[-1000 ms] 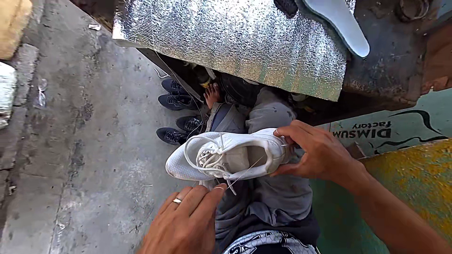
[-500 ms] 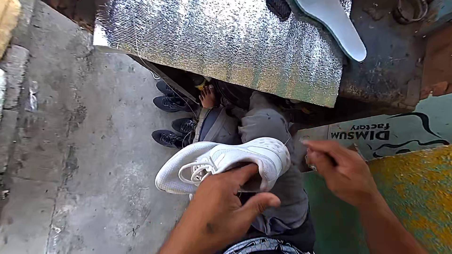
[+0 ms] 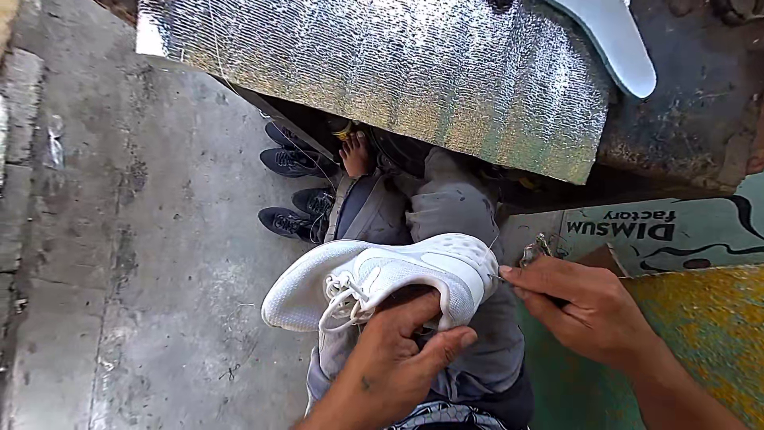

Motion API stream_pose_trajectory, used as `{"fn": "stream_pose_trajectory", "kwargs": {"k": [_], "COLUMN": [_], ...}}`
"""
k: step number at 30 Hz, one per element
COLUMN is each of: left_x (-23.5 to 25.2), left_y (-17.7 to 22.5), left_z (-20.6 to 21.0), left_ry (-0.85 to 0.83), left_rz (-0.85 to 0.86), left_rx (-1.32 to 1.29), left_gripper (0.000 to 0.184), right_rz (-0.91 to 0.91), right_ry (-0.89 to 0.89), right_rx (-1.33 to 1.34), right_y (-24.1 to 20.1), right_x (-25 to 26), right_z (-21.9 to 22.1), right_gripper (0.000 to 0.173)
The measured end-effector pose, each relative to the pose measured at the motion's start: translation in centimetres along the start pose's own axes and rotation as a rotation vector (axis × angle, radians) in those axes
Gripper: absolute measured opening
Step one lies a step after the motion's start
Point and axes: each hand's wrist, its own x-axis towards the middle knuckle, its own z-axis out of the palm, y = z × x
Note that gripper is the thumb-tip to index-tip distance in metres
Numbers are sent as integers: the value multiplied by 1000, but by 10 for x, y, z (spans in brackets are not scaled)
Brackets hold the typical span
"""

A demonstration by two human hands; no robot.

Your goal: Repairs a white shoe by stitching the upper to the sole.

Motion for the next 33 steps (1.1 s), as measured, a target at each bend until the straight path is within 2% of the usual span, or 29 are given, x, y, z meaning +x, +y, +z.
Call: {"fn": "stream_pose_trajectory", "kwargs": {"k": [6, 11, 15, 20, 24, 27, 30, 32, 33], "left_x": [-1, 1, 3, 5, 3, 5, 4, -11, -26], "left_y": [-6, -12, -19, -27, -33, -32, -21, -11, -6], "left_z": [6, 9, 11, 7, 6, 1, -7, -18, -28], "left_ry": [80, 110, 107, 95, 99, 109, 79, 90, 120], "left_rz": [30, 82, 127, 132, 130, 122, 132, 196, 222], "left_rx": [-66, -99, -57, -27, -23, 19, 130, 148, 133], "left_gripper": [28, 28, 24, 24, 24, 25, 35, 42, 38], "right_rz": [-54, -135, -218, -263, -272, -285, -312, -353, -372], "right_ry": [-94, -281, -421, -545, -585, -573, -575, -569, -542], "right_rx": [-71, -158, -329, -515, -568, -510, -422, -425, -444], "right_y": [0, -1, -12, -33, -39, -33, -22, -20, -19], "right_x": [10, 32, 59, 82, 90, 100, 106, 105, 102], "right_z": [-13, -35, -47, -37, -15, -12, -18, -21, -22], "right_gripper": [26, 29, 30, 26, 17, 20, 22, 24, 25]}}
